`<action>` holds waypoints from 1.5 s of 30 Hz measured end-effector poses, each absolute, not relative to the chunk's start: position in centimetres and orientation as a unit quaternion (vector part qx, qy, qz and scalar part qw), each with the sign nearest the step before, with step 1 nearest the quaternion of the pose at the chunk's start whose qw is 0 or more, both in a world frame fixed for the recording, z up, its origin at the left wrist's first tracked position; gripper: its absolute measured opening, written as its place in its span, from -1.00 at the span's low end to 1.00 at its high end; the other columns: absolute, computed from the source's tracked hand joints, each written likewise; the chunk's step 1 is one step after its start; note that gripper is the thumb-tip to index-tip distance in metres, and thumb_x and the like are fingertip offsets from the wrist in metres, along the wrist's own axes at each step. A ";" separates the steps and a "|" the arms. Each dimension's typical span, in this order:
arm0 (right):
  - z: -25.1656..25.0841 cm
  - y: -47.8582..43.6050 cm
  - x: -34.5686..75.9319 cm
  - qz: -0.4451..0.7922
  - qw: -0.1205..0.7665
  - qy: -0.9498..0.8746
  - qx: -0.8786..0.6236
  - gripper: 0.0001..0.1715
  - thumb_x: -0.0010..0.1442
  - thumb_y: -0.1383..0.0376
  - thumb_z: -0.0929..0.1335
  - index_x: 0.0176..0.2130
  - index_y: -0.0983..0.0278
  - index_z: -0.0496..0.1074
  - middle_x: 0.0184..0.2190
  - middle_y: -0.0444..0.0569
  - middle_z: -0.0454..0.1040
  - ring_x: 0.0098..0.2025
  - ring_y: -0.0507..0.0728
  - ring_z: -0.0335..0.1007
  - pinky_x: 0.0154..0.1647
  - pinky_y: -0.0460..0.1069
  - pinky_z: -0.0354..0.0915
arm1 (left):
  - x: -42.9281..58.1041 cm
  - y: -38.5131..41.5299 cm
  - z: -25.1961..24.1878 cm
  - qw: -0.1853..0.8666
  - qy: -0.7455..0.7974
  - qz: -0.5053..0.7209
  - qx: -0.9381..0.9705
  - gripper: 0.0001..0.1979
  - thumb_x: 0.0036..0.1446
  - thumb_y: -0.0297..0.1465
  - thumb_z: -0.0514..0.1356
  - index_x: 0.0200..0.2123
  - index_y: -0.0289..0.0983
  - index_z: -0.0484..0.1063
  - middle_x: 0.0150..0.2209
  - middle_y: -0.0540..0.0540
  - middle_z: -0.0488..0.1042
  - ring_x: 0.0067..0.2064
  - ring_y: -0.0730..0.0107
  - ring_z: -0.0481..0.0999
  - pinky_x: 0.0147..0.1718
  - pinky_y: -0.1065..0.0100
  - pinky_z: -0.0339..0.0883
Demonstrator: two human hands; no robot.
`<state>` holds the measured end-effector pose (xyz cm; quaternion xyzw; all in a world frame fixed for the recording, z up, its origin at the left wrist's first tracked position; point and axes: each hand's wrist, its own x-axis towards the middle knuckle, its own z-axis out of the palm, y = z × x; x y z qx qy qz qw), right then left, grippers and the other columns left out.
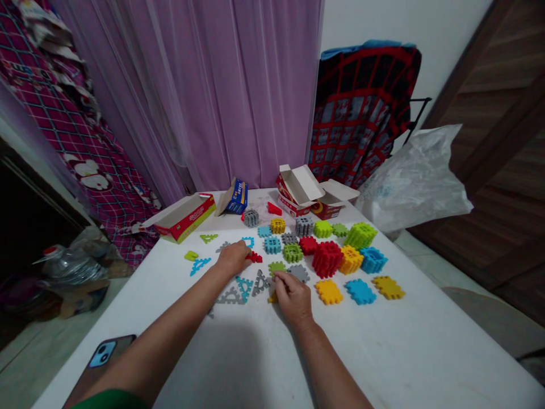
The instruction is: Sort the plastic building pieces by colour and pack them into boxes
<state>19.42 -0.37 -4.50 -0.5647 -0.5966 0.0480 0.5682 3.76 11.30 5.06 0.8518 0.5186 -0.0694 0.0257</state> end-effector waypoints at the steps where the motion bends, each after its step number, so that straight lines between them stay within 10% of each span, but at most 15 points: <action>1: -4.5 -0.4 19.4 0.048 0.569 -0.595 -0.566 -0.69 0.24 0.30 0.26 -0.23 0.21 0.61 -0.37 -0.03 0.65 -0.34 0.11 0.61 -0.24 -0.03 0.50 | 3.7 11.3 5.1 0.026 0.519 -0.068 0.852 -0.78 0.16 -0.27 0.17 -0.18 -0.09 0.60 -0.07 -0.11 0.53 -0.06 0.19 0.54 -0.15 0.29 0.35; 22: -4.9 -0.3 19.5 0.053 0.564 -0.607 -0.558 -0.71 0.23 0.29 0.28 -0.25 0.20 0.61 -0.35 -0.03 0.66 -0.33 0.12 0.61 -0.24 -0.02 0.51 | -9.7 11.3 6.2 0.074 0.661 0.001 0.747 -0.75 0.16 -0.29 0.11 -0.21 -0.13 0.59 -0.10 -0.03 0.61 -0.12 0.31 0.57 -0.23 0.40 0.32; 29: -4.9 -0.5 19.5 0.055 0.560 -0.613 -0.555 -0.72 0.22 0.27 0.29 -0.25 0.19 0.61 -0.36 -0.04 0.66 -0.35 0.12 0.61 -0.27 -0.03 0.51 | -6.7 8.1 4.2 0.109 0.646 -0.038 0.755 -0.62 0.05 -0.01 0.19 -0.20 -0.11 0.56 -0.08 -0.07 0.61 -0.06 0.19 0.56 -0.20 0.32 0.33; 37: -5.0 -0.5 19.4 0.047 0.565 -0.611 -0.553 -0.72 0.23 0.25 0.29 -0.25 0.21 0.61 -0.38 -0.03 0.65 -0.37 0.12 0.61 -0.29 -0.03 0.50 | -4.1 8.5 4.1 0.145 0.649 -0.029 0.746 -0.86 -0.08 -0.28 0.27 -0.39 -0.18 0.51 -0.27 -0.10 0.62 -0.17 0.17 0.58 -0.25 0.30 0.33; 45: -4.9 -0.5 19.4 0.055 0.560 -0.612 -0.556 -0.71 0.23 0.27 0.29 -0.25 0.20 0.61 -0.37 -0.03 0.66 -0.36 0.13 0.61 -0.25 -0.01 0.51 | -4.7 10.9 4.3 0.233 0.648 0.106 0.717 -0.67 0.20 -0.18 0.09 -0.11 -0.25 0.47 -0.24 -0.03 0.60 -0.24 0.41 0.56 -0.29 0.44 0.36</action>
